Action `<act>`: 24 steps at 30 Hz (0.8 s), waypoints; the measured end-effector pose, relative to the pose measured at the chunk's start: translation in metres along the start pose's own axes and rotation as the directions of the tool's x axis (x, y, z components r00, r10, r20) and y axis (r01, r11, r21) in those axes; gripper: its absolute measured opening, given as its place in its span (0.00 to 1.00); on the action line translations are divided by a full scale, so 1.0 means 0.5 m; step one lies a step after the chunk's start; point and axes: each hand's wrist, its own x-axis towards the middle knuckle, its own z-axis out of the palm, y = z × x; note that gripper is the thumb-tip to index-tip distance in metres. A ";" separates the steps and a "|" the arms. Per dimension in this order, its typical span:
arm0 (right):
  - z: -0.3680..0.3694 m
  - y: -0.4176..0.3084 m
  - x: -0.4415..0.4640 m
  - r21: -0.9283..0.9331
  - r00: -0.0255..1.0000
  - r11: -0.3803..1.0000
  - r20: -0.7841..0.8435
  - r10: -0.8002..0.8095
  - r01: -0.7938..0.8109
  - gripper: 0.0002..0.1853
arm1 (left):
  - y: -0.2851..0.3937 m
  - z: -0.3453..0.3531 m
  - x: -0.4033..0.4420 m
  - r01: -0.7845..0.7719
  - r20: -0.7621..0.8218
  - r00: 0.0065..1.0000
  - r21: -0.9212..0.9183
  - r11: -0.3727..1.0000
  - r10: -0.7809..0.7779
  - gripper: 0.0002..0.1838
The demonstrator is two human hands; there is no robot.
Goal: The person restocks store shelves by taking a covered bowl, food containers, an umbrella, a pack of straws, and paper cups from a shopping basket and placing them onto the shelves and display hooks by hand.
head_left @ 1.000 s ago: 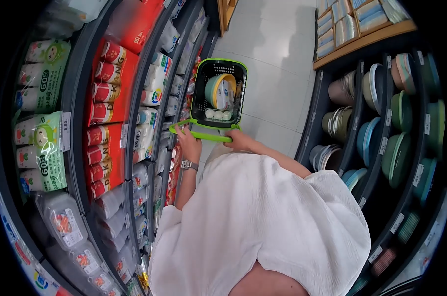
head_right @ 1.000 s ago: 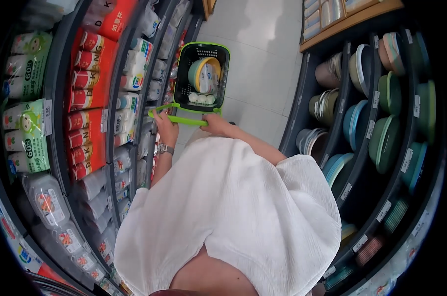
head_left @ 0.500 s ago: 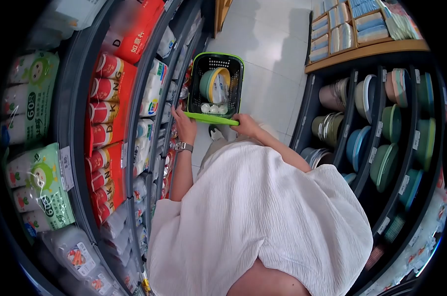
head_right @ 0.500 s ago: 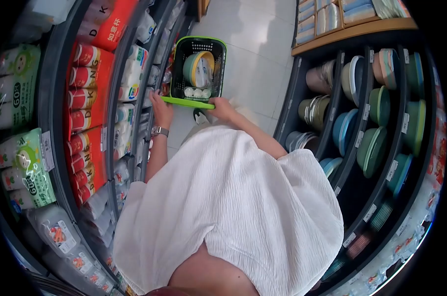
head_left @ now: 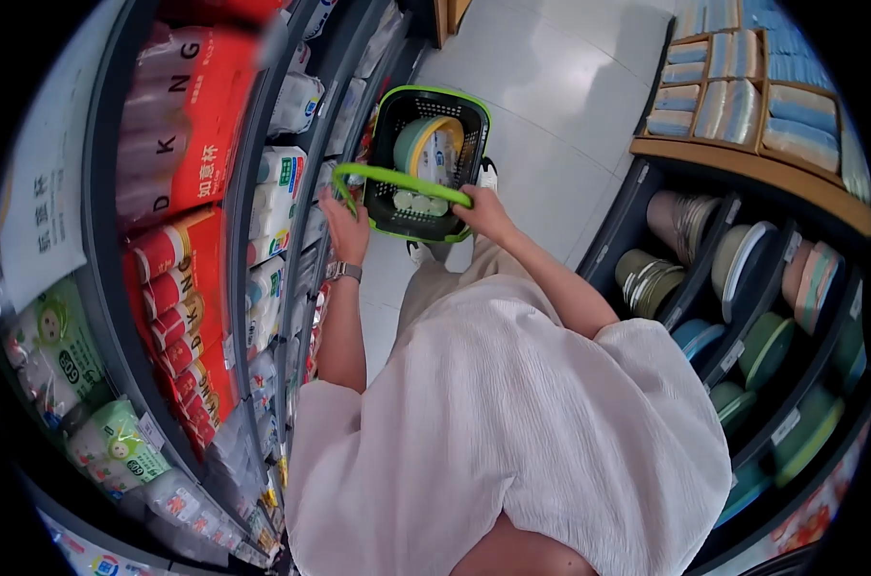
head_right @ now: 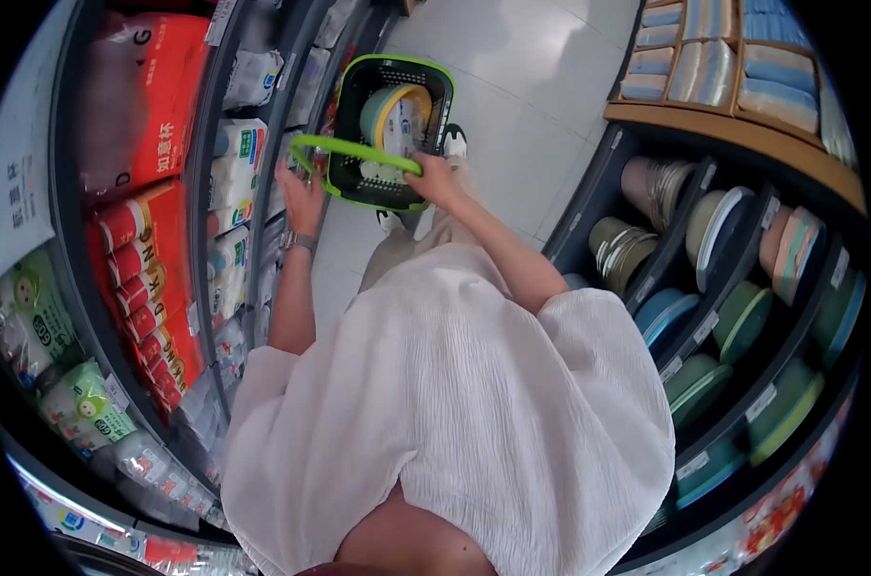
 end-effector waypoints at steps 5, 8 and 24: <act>-0.070 0.093 0.187 -0.045 0.978 0.999 -0.209 -0.022 0.012 0.15 | -0.098 0.107 -0.016 0.042 0.181 0.980 0.225 0.973 -0.085 0.20; -0.080 0.182 0.326 -0.146 0.956 0.987 -0.275 -0.099 0.061 0.15 | -0.147 0.182 -0.101 0.244 0.360 0.888 0.156 0.957 -0.285 0.17; 0.027 0.542 0.628 -0.298 0.923 0.930 -0.371 0.096 -0.217 0.34 | -0.284 0.436 -0.122 0.486 0.453 0.776 0.011 0.874 -0.438 0.09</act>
